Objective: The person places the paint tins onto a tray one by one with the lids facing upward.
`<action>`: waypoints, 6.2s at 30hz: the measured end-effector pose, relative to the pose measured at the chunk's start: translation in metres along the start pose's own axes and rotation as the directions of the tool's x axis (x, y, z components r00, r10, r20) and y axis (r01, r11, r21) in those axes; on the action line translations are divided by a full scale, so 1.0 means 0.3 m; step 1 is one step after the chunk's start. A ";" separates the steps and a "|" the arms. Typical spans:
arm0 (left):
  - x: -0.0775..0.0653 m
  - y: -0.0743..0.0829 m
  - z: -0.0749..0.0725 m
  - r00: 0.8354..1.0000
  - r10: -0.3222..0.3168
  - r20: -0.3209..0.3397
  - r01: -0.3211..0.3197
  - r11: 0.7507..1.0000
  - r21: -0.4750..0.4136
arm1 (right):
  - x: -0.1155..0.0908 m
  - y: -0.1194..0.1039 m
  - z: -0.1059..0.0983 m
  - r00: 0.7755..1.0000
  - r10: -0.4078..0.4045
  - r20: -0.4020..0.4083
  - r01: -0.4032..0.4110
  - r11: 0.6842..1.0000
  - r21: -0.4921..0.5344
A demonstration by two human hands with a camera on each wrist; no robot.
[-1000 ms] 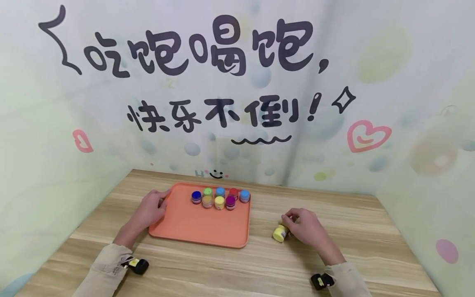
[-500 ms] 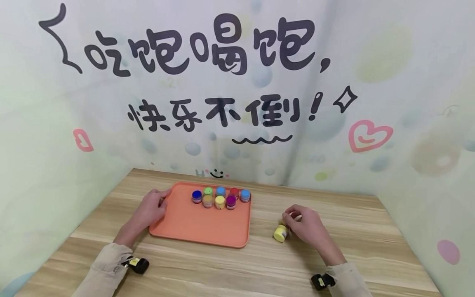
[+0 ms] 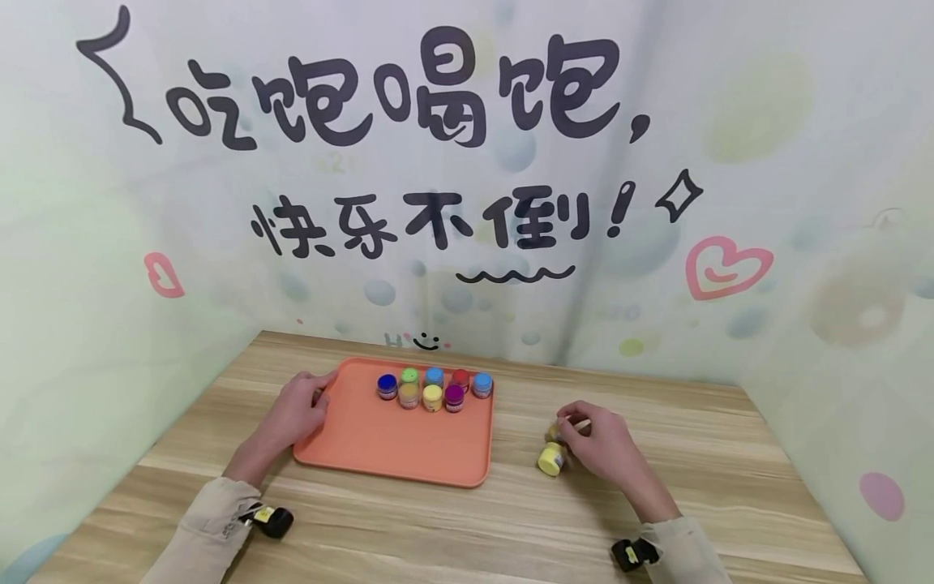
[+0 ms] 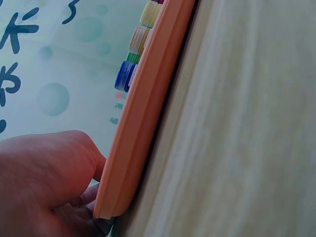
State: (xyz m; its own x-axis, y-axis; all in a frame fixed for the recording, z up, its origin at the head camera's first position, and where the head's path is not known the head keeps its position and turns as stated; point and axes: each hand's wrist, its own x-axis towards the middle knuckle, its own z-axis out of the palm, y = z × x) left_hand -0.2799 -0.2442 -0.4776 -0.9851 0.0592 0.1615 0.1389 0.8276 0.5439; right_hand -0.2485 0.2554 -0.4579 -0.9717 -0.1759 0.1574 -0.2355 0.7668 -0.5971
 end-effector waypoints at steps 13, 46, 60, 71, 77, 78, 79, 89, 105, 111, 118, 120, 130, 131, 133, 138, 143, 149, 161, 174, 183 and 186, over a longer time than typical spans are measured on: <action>0.005 -0.004 0.000 1.000 -0.010 0.014 0.010 1.000 -0.012 | 0.001 -0.013 0.005 0.998 0.022 0.052 -0.024 0.999 0.048; -0.008 0.006 -0.009 1.000 0.008 -0.013 -0.008 1.000 -0.006 | 0.133 -0.164 0.112 0.976 -0.213 0.055 0.212 0.977 0.023; 0.000 0.004 -0.005 1.000 0.000 -0.006 0.000 1.000 -0.016 | 0.195 -0.234 0.180 0.976 -0.196 0.096 0.194 0.981 0.025; 0.003 0.003 -0.009 1.000 -0.025 0.011 0.026 0.999 -0.023 | 0.212 -0.259 0.217 0.977 -0.204 0.057 0.203 0.979 0.025; 0.006 0.001 -0.005 1.000 -0.023 0.010 0.023 1.000 -0.022 | 0.217 -0.272 0.234 0.986 -0.164 0.012 0.164 0.987 -0.001; 0.006 0.001 -0.004 1.000 -0.025 0.011 0.025 0.999 -0.022 | 0.217 -0.275 0.236 0.987 -0.162 0.008 0.162 0.987 -0.001; 0.006 0.000 -0.004 1.000 -0.024 0.011 0.024 0.999 -0.022 | 0.216 -0.278 0.237 0.987 -0.161 0.006 0.161 0.987 -0.001; 0.005 0.004 -0.003 1.000 0.007 -0.014 -0.008 1.000 -0.018 | 0.205 -0.285 0.249 0.986 -0.168 0.011 0.168 0.986 0.003; -0.001 0.003 -0.008 1.000 0.010 -0.020 -0.010 1.000 -0.017 | 0.196 -0.277 0.238 0.978 -0.205 0.025 0.206 0.979 -0.012; -0.001 0.003 -0.006 1.000 0.013 -0.022 -0.013 1.000 -0.014 | 0.196 -0.274 0.228 0.975 -0.217 0.042 0.216 0.976 0.017; -0.002 0.003 -0.008 1.000 0.004 -0.014 -0.004 1.000 -0.019 | 0.191 -0.268 0.216 0.968 -0.242 0.067 0.239 0.970 0.039; -0.001 0.002 -0.007 1.000 0.006 -0.016 -0.006 1.000 -0.019 | 0.191 -0.265 0.212 0.968 -0.242 0.072 0.239 0.970 0.042; 0.002 0.003 -0.004 1.000 0.000 -0.014 0.000 1.000 -0.023 | 0.182 -0.246 0.176 0.979 -0.202 0.035 0.200 0.979 0.037; 0.003 0.003 -0.004 1.000 -0.003 -0.012 0.003 1.000 -0.024 | 0.179 -0.242 0.173 0.979 -0.202 0.032 0.201 0.979 0.041; 0.002 0.003 -0.005 1.000 -0.003 -0.008 0.002 1.000 -0.023 | 0.173 -0.234 0.167 0.978 -0.206 0.025 0.205 0.978 0.050; 0.000 0.003 -0.006 1.000 0.004 -0.008 -0.004 1.000 -0.023 | 0.157 -0.208 0.152 0.979 -0.203 0.013 0.202 0.978 0.050; -0.001 0.003 -0.005 1.000 0.003 -0.009 -0.003 1.000 -0.020 | 0.141 -0.180 0.132 0.979 -0.203 0.014 0.202 0.979 0.033; 0.000 0.006 -0.004 1.000 -0.005 -0.007 0.005 1.000 -0.019 | 0.108 -0.162 0.101 0.977 -0.211 0.005 0.211 0.977 -0.020; -0.004 0.007 -0.009 1.000 0.022 -0.022 -0.022 1.000 -0.015 | 0.044 -0.096 0.050 0.970 -0.239 -0.032 0.236 0.968 -0.083; 0.000 0.007 -0.004 1.000 -0.004 -0.007 0.003 1.000 -0.022 | -0.006 -0.055 0.019 0.988 -0.139 0.067 0.146 0.983 -0.115; 0.000 0.009 -0.005 1.000 -0.009 -0.001 0.009 1.000 -0.024 | -0.014 -0.038 0.020 0.988 -0.094 0.122 0.109 0.987 -0.117; 0.000 0.008 -0.005 1.000 -0.015 0.006 0.015 1.000 -0.022 | -0.014 -0.038 0.023 0.987 -0.075 0.145 0.089 0.992 -0.087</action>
State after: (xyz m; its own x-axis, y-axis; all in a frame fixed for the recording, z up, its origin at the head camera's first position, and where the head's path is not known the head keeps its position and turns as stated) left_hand -0.2793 -0.2430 -0.4750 -0.9877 0.0498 0.1483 0.1259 0.8157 0.5647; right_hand -0.2420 0.2432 -0.4572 -0.9432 -0.3206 0.0866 -0.3184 0.7989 -0.5103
